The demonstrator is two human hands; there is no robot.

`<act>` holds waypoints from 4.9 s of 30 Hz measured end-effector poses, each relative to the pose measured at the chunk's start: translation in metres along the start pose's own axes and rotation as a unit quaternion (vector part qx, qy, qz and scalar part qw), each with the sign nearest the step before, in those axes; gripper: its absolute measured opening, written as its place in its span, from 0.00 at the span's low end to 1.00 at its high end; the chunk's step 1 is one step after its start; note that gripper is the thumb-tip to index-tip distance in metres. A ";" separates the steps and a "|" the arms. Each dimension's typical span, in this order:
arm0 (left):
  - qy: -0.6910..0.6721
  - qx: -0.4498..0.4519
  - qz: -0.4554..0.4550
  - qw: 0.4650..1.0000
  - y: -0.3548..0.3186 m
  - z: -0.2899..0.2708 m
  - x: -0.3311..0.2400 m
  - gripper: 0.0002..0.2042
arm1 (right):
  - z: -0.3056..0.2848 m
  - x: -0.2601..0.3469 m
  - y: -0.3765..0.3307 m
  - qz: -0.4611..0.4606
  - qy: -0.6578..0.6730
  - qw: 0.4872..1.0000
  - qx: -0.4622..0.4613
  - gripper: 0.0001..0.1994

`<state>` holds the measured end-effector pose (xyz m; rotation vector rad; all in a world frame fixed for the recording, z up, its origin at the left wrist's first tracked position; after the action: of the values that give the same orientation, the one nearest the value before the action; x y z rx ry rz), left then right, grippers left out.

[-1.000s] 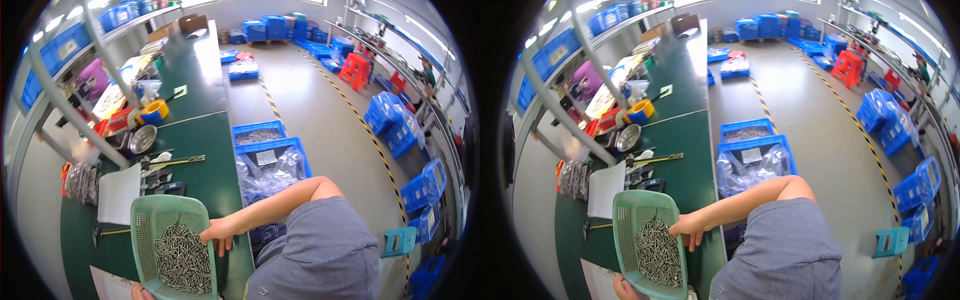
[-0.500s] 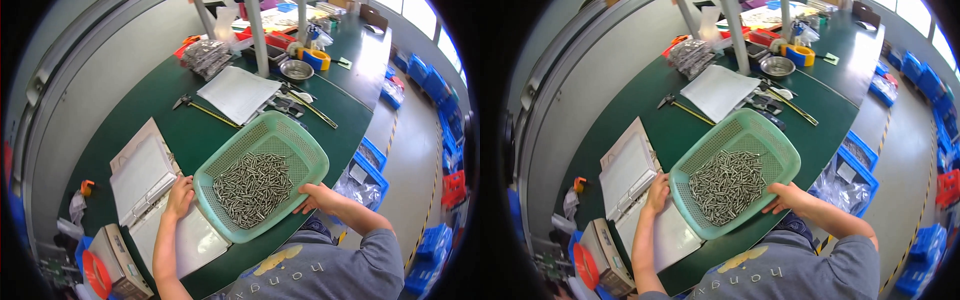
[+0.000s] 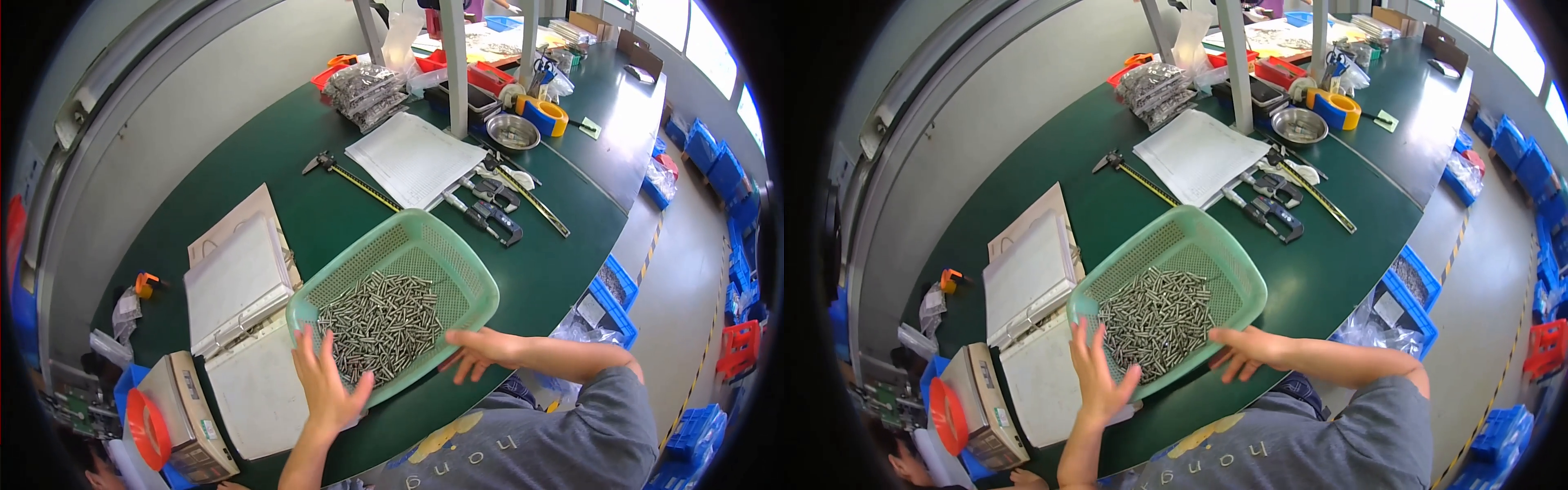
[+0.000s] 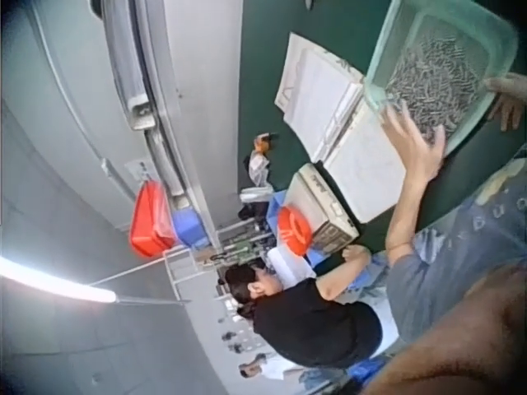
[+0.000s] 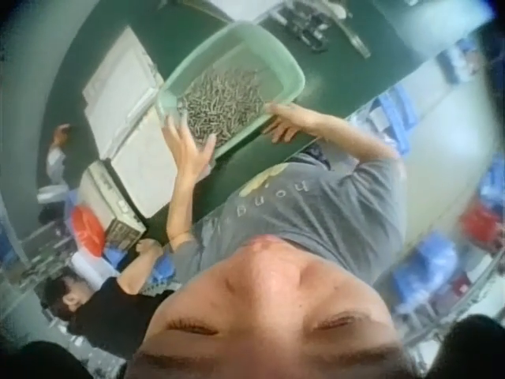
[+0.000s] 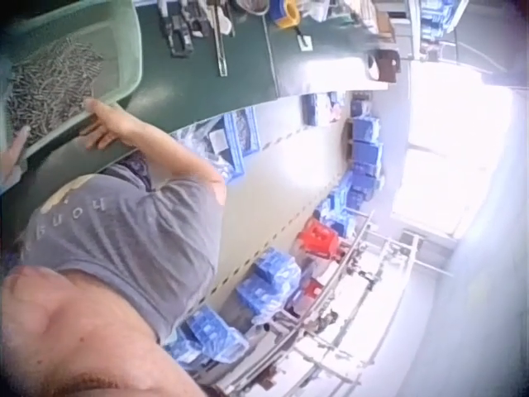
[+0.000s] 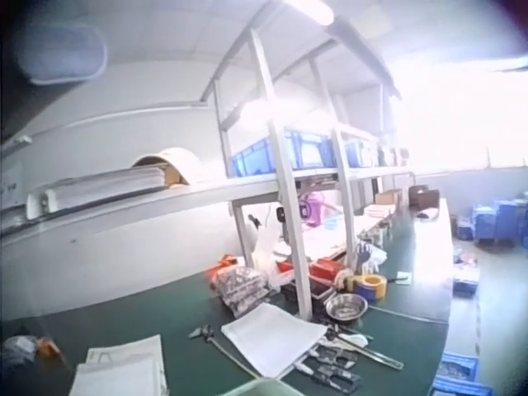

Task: The recorder flips through a technical manual in a binder to find a specific part specification and then uses a digital caliper to measure a screw.

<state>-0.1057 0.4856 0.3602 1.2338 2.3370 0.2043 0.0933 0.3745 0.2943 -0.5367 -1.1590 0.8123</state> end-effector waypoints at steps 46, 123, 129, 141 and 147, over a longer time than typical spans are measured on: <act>0.034 -0.068 0.114 0.991 -0.013 0.012 -0.040 0.18 | -0.123 0.246 0.115 -0.225 -0.464 0.650 -0.558 0.13; -0.455 -0.031 0.018 0.890 0.067 0.020 -0.026 0.11 | -0.013 0.058 -0.072 -0.487 -0.475 0.616 -0.398 0.24; -0.507 -0.017 -0.062 0.860 0.064 0.013 -0.039 0.06 | -0.011 0.053 -0.071 -0.535 -0.438 0.612 -0.382 0.25; -0.475 0.067 -0.051 0.876 0.071 0.028 -0.063 0.07 | -0.012 0.031 -0.109 -0.546 -0.453 0.548 -0.443 0.24; -0.609 0.090 -0.040 0.787 0.066 0.044 -0.079 0.09 | 0.007 0.008 -0.131 -0.529 -0.454 0.516 -0.497 0.23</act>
<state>0.0015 0.4556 0.3719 0.8736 1.2375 -0.6808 0.1249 0.3002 0.3984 -0.1167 -2.5404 -0.9587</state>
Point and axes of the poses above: each hand's wrist, its own y-axis towards the middle knuckle, its own z-axis out of the palm, x = y × z, the point moved 6 cm from there along y, towards the middle knuckle, and after that the axes turned 10 degrees about z, right-handed, at the moved point
